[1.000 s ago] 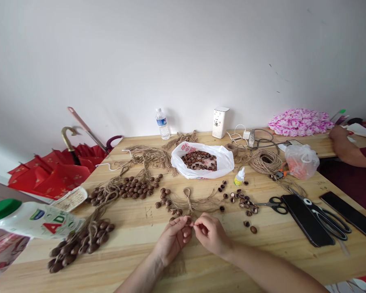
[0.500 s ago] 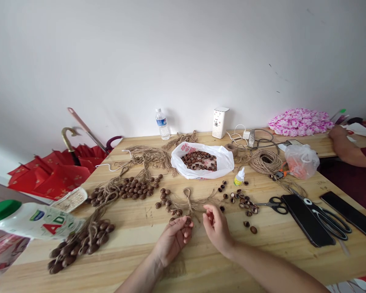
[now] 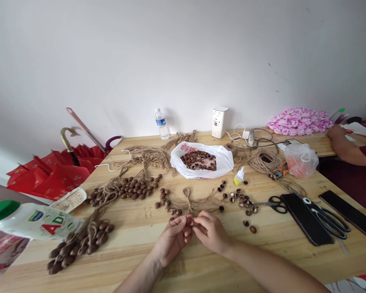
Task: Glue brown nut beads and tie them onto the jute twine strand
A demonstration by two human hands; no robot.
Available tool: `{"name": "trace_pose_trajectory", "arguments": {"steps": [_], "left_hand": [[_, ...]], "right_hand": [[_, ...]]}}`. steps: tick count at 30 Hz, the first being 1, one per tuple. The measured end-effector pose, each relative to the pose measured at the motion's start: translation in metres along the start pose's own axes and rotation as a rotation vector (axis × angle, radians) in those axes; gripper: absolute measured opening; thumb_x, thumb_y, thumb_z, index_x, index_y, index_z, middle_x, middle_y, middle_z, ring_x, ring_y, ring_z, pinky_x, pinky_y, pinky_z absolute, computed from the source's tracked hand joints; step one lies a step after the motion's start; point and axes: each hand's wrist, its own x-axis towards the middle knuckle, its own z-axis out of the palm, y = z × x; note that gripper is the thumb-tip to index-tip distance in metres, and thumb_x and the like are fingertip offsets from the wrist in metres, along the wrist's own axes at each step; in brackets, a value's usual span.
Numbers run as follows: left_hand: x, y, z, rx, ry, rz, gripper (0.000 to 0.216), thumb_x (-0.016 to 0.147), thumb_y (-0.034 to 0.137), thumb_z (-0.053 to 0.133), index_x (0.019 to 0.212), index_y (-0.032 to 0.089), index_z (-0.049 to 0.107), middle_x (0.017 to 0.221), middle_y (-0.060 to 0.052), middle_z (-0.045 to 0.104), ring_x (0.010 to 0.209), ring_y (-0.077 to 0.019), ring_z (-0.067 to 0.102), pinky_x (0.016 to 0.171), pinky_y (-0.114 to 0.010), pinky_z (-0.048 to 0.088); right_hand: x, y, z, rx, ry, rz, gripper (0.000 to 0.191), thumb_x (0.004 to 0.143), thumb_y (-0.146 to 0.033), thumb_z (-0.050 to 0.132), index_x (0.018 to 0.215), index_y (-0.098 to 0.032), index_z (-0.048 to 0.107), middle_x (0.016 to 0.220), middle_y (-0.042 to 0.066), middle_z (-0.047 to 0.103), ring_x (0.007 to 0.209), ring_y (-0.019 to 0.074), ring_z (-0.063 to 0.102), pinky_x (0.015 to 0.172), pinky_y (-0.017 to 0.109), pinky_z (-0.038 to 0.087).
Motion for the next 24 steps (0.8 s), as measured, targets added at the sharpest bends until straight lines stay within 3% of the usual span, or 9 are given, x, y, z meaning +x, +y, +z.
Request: {"name": "trace_pose_trajectory", "arguments": {"steps": [4,12,15,17,19,22,24], "left_hand": [[0.0008,0.0003,-0.0001,-0.004,-0.002,0.002,0.019,0.074,0.023,0.067,0.088,0.011,0.065,0.078,-0.005,0.057,0.055,-0.0065,0.043,0.050,-0.021,0.033],[0.0015,0.0011,0.0001,-0.035,-0.015,-0.010,0.021,0.075,0.026,0.064,0.088,0.010,0.064,0.075,-0.004,0.055,0.053,-0.0065,0.040,0.048,-0.021,0.032],[0.0012,0.0006,-0.0008,-0.037,-0.030,0.000,0.021,0.078,0.027,0.061,0.088,0.010,0.064,0.075,-0.004,0.054,0.053,-0.0067,0.040,0.049,-0.022,0.032],[0.0014,0.0000,-0.0017,-0.029,-0.035,0.004,0.021,0.079,0.028,0.060,0.087,0.010,0.064,0.075,-0.004,0.054,0.053,-0.0066,0.039,0.050,-0.022,0.033],[0.0018,-0.0007,-0.0025,-0.023,-0.032,0.005,0.019,0.078,0.027,0.061,0.087,0.010,0.064,0.075,-0.003,0.054,0.053,-0.0060,0.039,0.050,-0.022,0.033],[0.0029,-0.0016,-0.0033,-0.016,-0.029,0.000,0.018,0.077,0.024,0.062,0.087,0.010,0.065,0.074,-0.003,0.054,0.052,-0.0057,0.039,0.049,-0.021,0.033],[0.0034,-0.0016,-0.0033,-0.009,-0.036,-0.006,0.018,0.077,0.024,0.062,0.087,0.010,0.065,0.074,-0.003,0.054,0.053,-0.0061,0.039,0.049,-0.021,0.033]], "right_hand": [[-0.0009,0.0020,0.0013,0.013,0.047,0.000,0.012,0.076,-0.012,0.053,0.067,-0.019,0.054,0.069,0.001,0.052,0.065,0.0144,0.052,0.060,0.024,0.041],[-0.0013,0.0025,0.0004,0.061,0.086,0.012,0.014,0.071,-0.010,0.046,0.061,-0.020,0.044,0.065,0.000,0.045,0.061,0.0145,0.047,0.057,0.025,0.038],[-0.0008,0.0020,0.0009,0.033,0.100,0.018,0.010,0.073,-0.011,0.051,0.078,-0.019,0.054,0.074,0.003,0.051,0.071,0.0169,0.051,0.065,0.028,0.043],[-0.0004,0.0015,0.0017,-0.008,0.083,0.012,0.023,0.074,-0.014,0.056,0.097,-0.019,0.057,0.086,0.006,0.055,0.081,0.0193,0.053,0.072,0.030,0.045],[-0.0001,0.0014,0.0028,-0.039,0.054,0.001,0.028,0.076,-0.017,0.060,0.103,-0.021,0.059,0.091,0.007,0.056,0.085,0.0203,0.054,0.075,0.031,0.046],[0.0003,0.0025,0.0052,-0.053,0.049,-0.005,0.009,0.081,-0.017,0.057,0.087,-0.021,0.063,0.083,0.005,0.057,0.079,0.0183,0.054,0.071,0.029,0.045],[0.0003,0.0035,0.0066,-0.052,0.071,-0.012,0.011,0.082,-0.015,0.055,0.076,-0.020,0.062,0.076,0.004,0.056,0.074,0.0172,0.053,0.068,0.028,0.044]]}}
